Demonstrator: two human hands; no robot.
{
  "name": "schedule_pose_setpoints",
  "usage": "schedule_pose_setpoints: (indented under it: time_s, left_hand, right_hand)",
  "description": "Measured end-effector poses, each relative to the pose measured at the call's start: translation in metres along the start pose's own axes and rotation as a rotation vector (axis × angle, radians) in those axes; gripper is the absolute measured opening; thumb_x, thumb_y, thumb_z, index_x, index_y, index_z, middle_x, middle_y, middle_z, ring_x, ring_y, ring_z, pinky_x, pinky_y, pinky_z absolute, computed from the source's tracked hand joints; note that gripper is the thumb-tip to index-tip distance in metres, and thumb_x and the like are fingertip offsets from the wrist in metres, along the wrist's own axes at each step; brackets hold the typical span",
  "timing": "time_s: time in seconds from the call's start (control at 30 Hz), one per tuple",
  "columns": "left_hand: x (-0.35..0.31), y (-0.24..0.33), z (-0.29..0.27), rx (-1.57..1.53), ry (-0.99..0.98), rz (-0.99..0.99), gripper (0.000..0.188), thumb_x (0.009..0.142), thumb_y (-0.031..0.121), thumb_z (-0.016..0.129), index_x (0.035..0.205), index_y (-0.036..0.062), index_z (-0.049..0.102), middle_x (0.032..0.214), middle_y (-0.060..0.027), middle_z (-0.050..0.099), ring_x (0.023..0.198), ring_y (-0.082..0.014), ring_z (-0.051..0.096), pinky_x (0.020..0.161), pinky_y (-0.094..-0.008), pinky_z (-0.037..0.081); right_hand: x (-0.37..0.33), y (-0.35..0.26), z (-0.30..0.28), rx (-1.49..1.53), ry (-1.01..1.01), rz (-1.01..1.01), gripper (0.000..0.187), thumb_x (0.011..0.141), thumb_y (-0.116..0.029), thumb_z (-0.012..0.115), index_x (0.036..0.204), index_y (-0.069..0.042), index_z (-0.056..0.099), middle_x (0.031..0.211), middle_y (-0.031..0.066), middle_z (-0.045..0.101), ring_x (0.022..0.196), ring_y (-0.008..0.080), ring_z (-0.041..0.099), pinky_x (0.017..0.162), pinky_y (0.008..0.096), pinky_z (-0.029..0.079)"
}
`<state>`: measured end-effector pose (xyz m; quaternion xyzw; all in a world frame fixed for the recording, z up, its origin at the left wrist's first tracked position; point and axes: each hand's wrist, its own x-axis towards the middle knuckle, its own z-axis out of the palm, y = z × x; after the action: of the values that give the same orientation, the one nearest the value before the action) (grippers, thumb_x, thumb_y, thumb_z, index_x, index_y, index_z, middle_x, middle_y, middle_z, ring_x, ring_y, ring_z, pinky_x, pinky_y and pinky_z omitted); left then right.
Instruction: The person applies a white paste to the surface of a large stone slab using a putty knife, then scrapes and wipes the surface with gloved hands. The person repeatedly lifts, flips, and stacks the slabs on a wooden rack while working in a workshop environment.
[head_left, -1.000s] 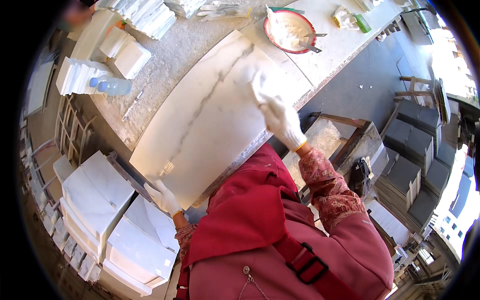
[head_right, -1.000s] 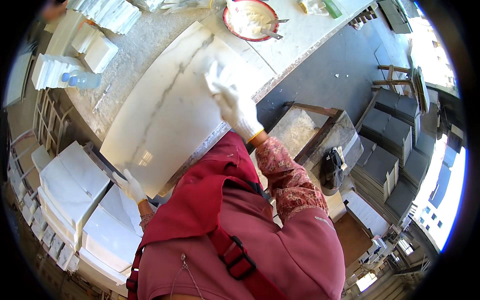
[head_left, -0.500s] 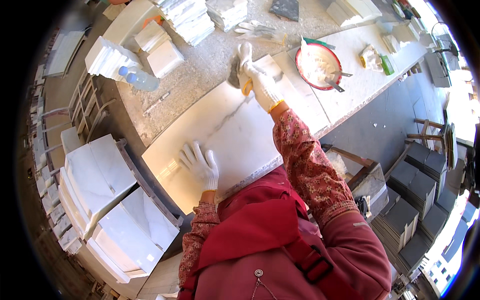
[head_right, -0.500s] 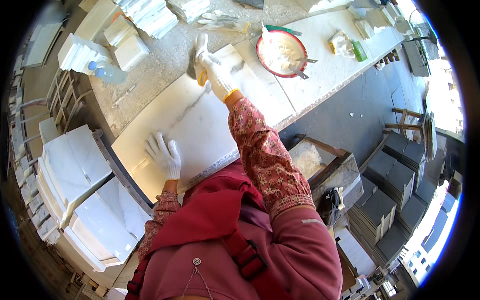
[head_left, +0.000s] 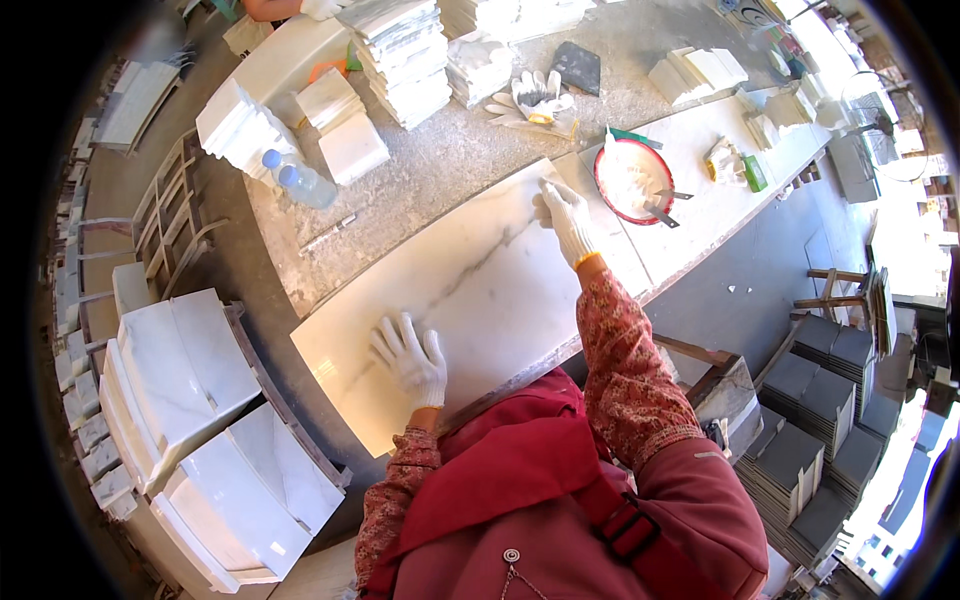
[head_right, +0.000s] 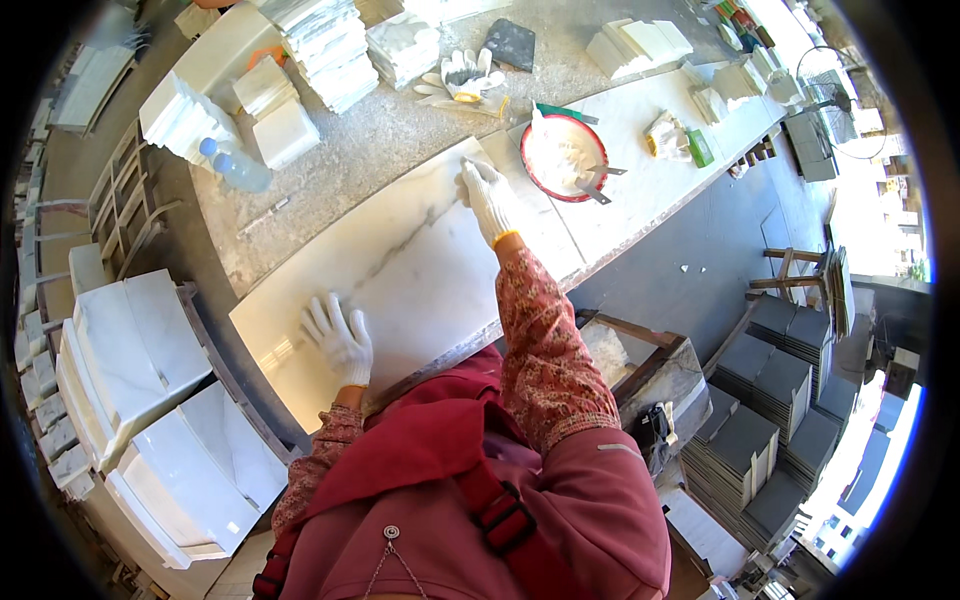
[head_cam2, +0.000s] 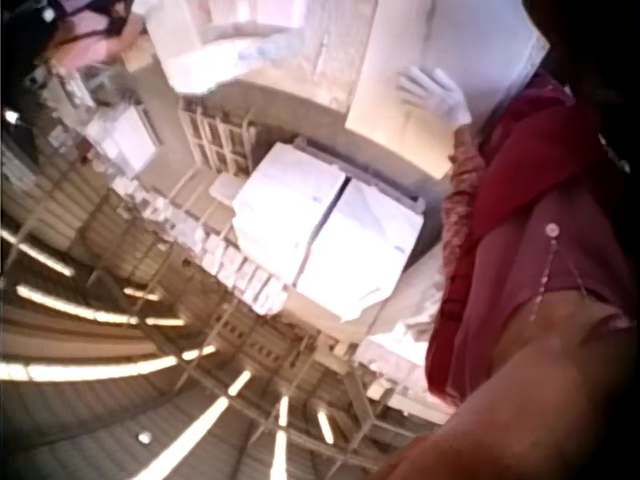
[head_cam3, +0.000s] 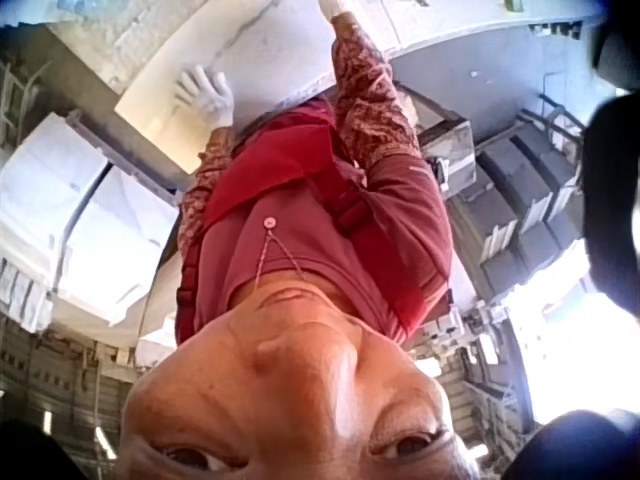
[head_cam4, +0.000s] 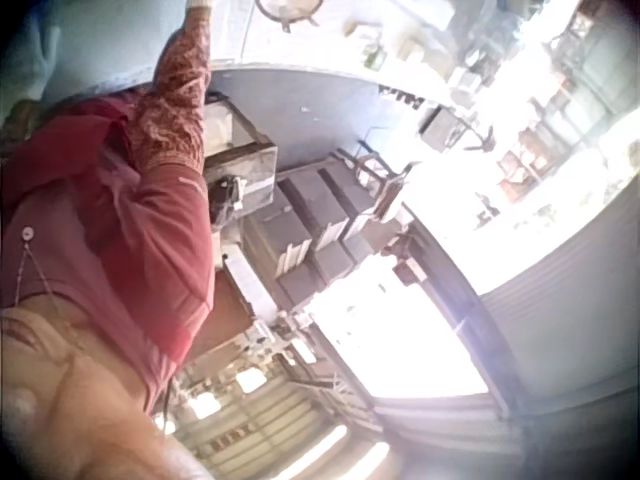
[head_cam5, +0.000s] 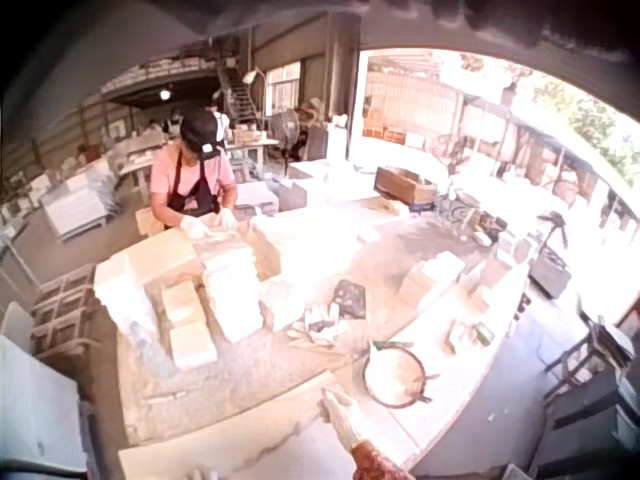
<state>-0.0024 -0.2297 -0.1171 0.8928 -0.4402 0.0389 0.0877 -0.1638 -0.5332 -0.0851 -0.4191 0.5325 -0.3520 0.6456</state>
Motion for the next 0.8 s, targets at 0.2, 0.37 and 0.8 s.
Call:
schedule_pose_setpoints:
  time_s: [0.2, 0.37, 0.8]
  left_hand:
    - [-0.004, -0.006, 0.01, 0.011, 0.049, -0.016, 0.056, 0.099, 0.046, 0.048, 0.144, 0.0123, 0.049, 0.151, -0.0223, 0.04, 0.139, -0.0494, 0.032, 0.115, -0.064, 0.021]
    - [-0.005, -0.007, 0.01, -0.022, 0.072, 0.059, 0.055, 0.098, 0.043, 0.054, 0.144, 0.0131, 0.048, 0.15, -0.0217, 0.042, 0.138, -0.0482, 0.035, 0.114, -0.0633, 0.024]
    - [-0.018, 0.029, -0.043, -0.795, -0.121, -0.378, 0.049, 0.101, 0.025, 0.053, 0.144, 0.0013, 0.046, 0.148, -0.0179, 0.047, 0.138, -0.0317, 0.042, 0.115, -0.0398, 0.032]
  right_hand:
    - [0.005, -0.011, -0.08, -0.763, 0.301, -0.508, 0.032, 0.095, -0.023, 0.06, 0.118, -0.005, 0.069, 0.091, 0.015, 0.073, 0.081, 0.0276, 0.069, 0.076, 0.0345, 0.053]
    - [0.092, -0.015, -0.134, -1.089, 0.429, -0.509, 0.048, 0.091, -0.043, 0.059, 0.123, -0.008, 0.067, 0.11, 0.0214, 0.07, 0.101, 0.0361, 0.068, 0.087, 0.0427, 0.053]
    - [0.141, -0.063, -0.119, -1.542, 0.116, -0.452, 0.037, 0.092, -0.035, 0.052, 0.104, -0.009, 0.074, 0.101, 0.0197, 0.071, 0.095, 0.0378, 0.07, 0.083, 0.0458, 0.056]
